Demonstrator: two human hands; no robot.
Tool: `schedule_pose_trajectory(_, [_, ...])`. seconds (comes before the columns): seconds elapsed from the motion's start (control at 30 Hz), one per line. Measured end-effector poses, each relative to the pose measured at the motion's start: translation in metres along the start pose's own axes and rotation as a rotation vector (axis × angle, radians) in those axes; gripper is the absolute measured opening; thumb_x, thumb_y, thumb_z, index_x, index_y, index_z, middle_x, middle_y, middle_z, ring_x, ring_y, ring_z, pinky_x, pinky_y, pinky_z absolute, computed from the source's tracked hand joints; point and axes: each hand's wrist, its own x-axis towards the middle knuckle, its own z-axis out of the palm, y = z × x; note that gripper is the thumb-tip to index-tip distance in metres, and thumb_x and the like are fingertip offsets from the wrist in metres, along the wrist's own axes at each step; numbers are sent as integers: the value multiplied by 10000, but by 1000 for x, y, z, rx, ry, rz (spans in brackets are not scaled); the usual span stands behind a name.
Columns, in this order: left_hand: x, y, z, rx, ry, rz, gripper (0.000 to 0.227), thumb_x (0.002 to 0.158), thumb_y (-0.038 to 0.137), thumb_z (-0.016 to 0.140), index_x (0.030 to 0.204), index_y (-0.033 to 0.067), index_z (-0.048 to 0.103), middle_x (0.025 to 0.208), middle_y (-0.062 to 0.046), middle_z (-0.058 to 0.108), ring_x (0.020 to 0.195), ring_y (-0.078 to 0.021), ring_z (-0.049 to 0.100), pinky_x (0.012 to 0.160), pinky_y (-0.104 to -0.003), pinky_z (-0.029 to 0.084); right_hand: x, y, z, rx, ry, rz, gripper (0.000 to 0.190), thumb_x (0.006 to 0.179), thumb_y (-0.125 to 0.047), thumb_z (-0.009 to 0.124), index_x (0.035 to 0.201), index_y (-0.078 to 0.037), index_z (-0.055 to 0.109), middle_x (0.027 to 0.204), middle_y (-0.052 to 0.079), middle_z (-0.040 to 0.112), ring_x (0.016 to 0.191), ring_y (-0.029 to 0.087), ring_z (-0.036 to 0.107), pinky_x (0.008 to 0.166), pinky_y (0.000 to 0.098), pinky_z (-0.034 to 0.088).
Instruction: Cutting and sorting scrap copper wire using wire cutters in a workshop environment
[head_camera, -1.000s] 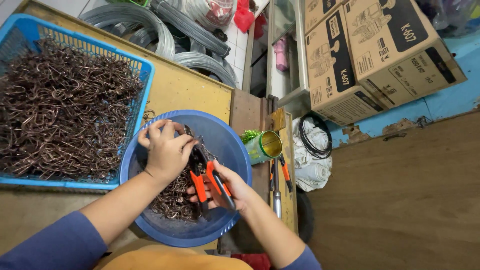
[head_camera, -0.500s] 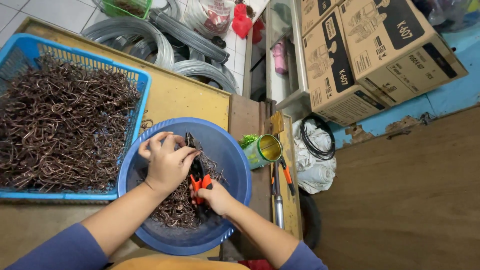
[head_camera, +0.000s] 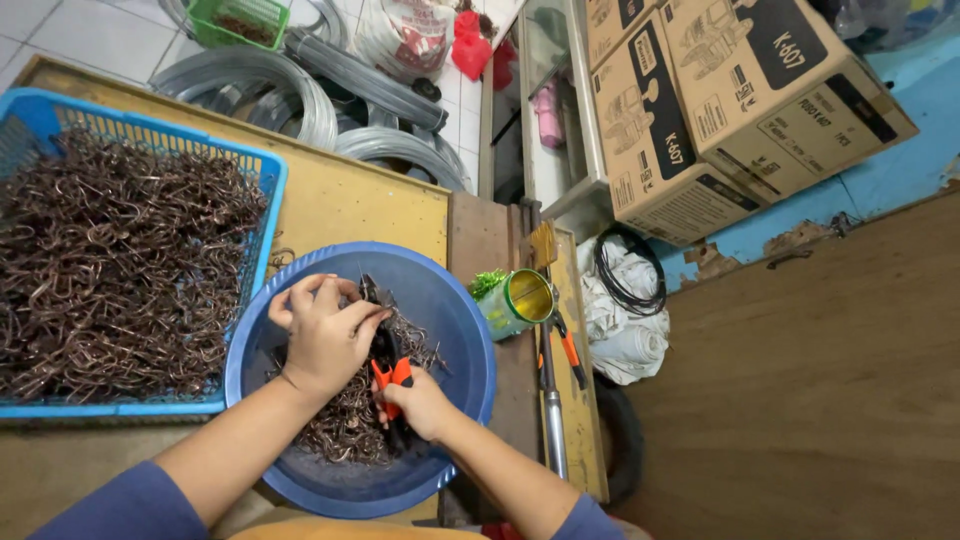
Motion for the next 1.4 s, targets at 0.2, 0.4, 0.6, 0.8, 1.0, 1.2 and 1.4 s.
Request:
schedule_pose_trajectory(0.2, [20,22,-32,-37,-74,-32,131,897,358,859,838,245,833,1098,-13,714,1158,-407,537,996,-597,308,-5,-7,12,-30,-90,-3,107,894,-66,599,972,-10,646,723,125,613,563,240,638,543,360,572])
schedule_pose_trajectory(0.4, [20,23,-32,6,-59,-26,113,883,422,863,831,326,833,1110,28,699,1171,-376,552,971,-573,267,-13,-22,24,-15,-132,-52,12,873,-74,546,864,-74,554,655,69,478,507,183,507,436,322,493])
schedule_pose_trajectory(0.6, [2,-5,-8,-97,33,-40,88,911,370,862,878,327,793,1061,35,565,1254,-319,516,1073,-596,281,-8,-22,26,68,-105,-182,70,907,-9,685,966,29,689,695,213,659,549,290,717,509,415,622])
schedule_pose_trajectory(0.8, [14,8,-35,-246,182,-4,126,954,346,879,847,311,822,1054,41,526,1184,-262,500,1040,-497,315,-1,-25,4,4,68,-610,394,806,53,586,1185,32,689,979,230,794,798,224,745,737,338,629])
schedule_pose_trajectory(1.0, [20,9,-39,-189,197,28,131,960,359,881,872,291,812,1054,20,521,1194,-273,506,1065,-498,295,-21,-33,7,-40,212,-666,739,765,155,446,1498,137,539,1213,342,770,797,269,806,728,376,683])
schedule_pose_trajectory(1.2, [19,5,-38,-185,213,25,127,959,364,883,879,293,814,1045,23,541,1170,-267,524,1045,-482,321,-24,-30,-2,-124,384,-978,824,755,208,499,1567,86,448,1460,269,681,903,238,818,794,287,680])
schedule_pose_trajectory(1.4, [50,35,-69,-276,-699,-70,355,952,545,769,1016,206,854,836,-49,821,875,-231,772,1179,-567,410,-34,-47,-4,-254,418,-996,850,735,209,517,1579,112,501,733,136,768,841,294,843,926,386,632])
